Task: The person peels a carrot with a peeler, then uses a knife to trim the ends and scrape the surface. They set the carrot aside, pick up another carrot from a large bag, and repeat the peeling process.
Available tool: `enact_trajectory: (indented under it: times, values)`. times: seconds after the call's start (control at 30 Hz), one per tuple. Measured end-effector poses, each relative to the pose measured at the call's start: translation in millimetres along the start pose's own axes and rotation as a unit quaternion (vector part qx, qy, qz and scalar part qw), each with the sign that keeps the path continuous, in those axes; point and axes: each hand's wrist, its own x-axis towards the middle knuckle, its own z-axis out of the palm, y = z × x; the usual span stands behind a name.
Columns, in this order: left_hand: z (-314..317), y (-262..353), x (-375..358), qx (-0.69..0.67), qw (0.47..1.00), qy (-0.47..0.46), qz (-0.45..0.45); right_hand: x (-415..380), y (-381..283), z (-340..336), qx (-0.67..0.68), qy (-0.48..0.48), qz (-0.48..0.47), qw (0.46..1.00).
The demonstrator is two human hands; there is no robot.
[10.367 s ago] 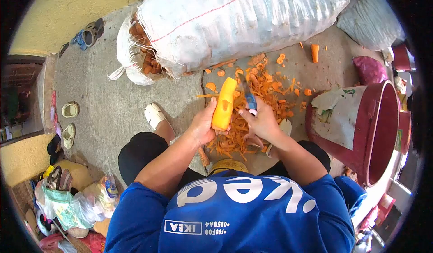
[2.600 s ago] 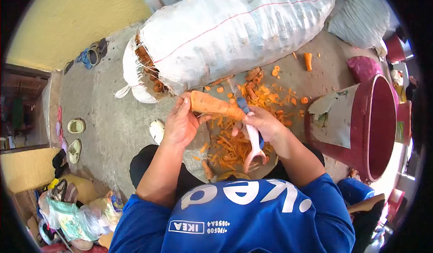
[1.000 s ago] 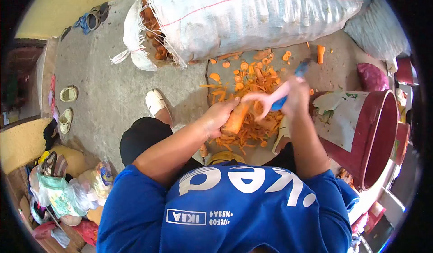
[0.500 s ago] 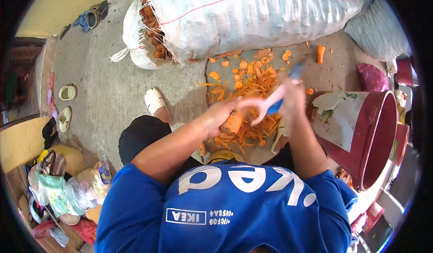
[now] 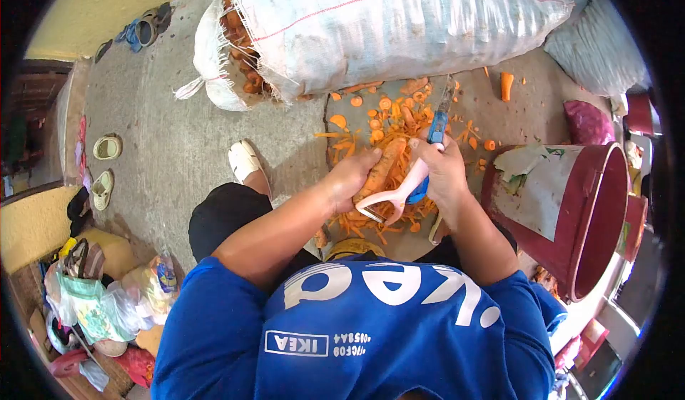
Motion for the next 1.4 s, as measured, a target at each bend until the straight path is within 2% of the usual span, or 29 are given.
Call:
enact_trajectory:
  times: [0.03,0.1,0.13,0.17,0.2,0.23,0.3,0.4,0.5,0.53,0.63,0.67,0.77,0.8,0.9,0.93,1.0,1.03,1.1,1.17,1.2,1.23,1.3,1.37,1.4]
  values:
    - [-2,-1,2,0.01,1.0,0.0,-0.009,-2,1,0,-0.007,-0.001,-0.015,1.0]
    - [-5,-2,5,0.03,0.999,0.0,-0.03,14,17,-14,0.025,0.052,0.023,0.998]
    - [2,2,-1,0.024,1.0,-0.012,-0.012,25,16,-18,0.041,0.077,0.04,0.995]
    - [0,1,-4,0.064,0.998,0.0,-0.023,36,6,-28,0.088,0.164,0.024,0.982]
    - [-2,0,-7,0.103,0.994,0.013,-0.033,49,8,-52,0.14,0.195,-0.054,0.969]
    - [-3,-1,-8,0.143,0.989,0.025,-0.043,54,-12,-61,0.091,0.227,-0.05,0.968]
    - [8,2,-15,0.125,0.99,0.055,-0.045,61,-17,-75,0.093,0.266,-0.044,0.958]
    - [9,4,-17,0.1,0.992,0.064,-0.043,37,-4,-38,0.061,0.149,-0.064,0.985]
    - [2,4,-15,0.107,0.993,0.036,-0.039,63,2,-63,0.111,0.229,-0.035,0.966]
    - [-1,4,-15,0.11,0.993,0.017,-0.035,67,-5,-72,0.089,0.229,-0.072,0.967]
    - [-6,5,-15,0.12,0.992,-0.006,-0.037,54,-14,-61,0.16,0.217,-0.006,0.963]
    - [-7,5,-16,0.122,0.992,-0.008,-0.039,53,-2,-59,0.132,0.182,-0.015,0.974]
    - [0,5,-18,0.134,0.991,0.007,-0.024,61,-1,-61,0.12,0.22,-0.027,0.968]
    - [1,5,-18,0.127,0.992,0.006,-0.02,65,-9,-67,0.057,0.243,-0.037,0.968]
    - [1,6,-18,0.091,0.996,0.011,-0.023,60,-20,-68,0.141,0.245,-0.026,0.959]
    - [0,6,-15,0.066,0.997,0.018,-0.031,45,-20,-58,0.134,0.173,-0.049,0.975]
    - [-4,3,-8,0.046,0.998,0.027,-0.043,20,-16,-19,0.111,0.128,-0.017,0.985]
    - [-7,1,-4,0.051,0.997,0.029,-0.048,11,-7,-6,0.134,0.074,0.001,0.988]
    - [-6,0,-4,0.09,0.994,0.039,-0.05,7,2,0,0.079,0.032,-0.018,0.996]
    - [2,0,-10,0.157,0.985,0.054,-0.044,39,5,-29,0.077,0.139,0.004,0.987]
    - [-1,-2,-8,0.127,0.989,0.053,-0.057,56,12,-54,0.137,0.168,-0.043,0.975]
    - [-1,-1,-8,0.129,0.988,0.061,-0.063,72,11,-77,0.064,0.207,-0.096,0.972]
    - [-2,1,-10,0.132,0.985,0.078,-0.073,68,-6,-74,0.12,0.247,-0.039,0.961]
    - [-6,-1,-6,0.086,0.993,0.062,-0.054,33,-10,-30,0.066,0.221,-0.049,0.972]
    - [-7,-2,-3,0.062,0.996,0.053,-0.042,22,-5,-15,0.051,0.147,0.001,0.988]
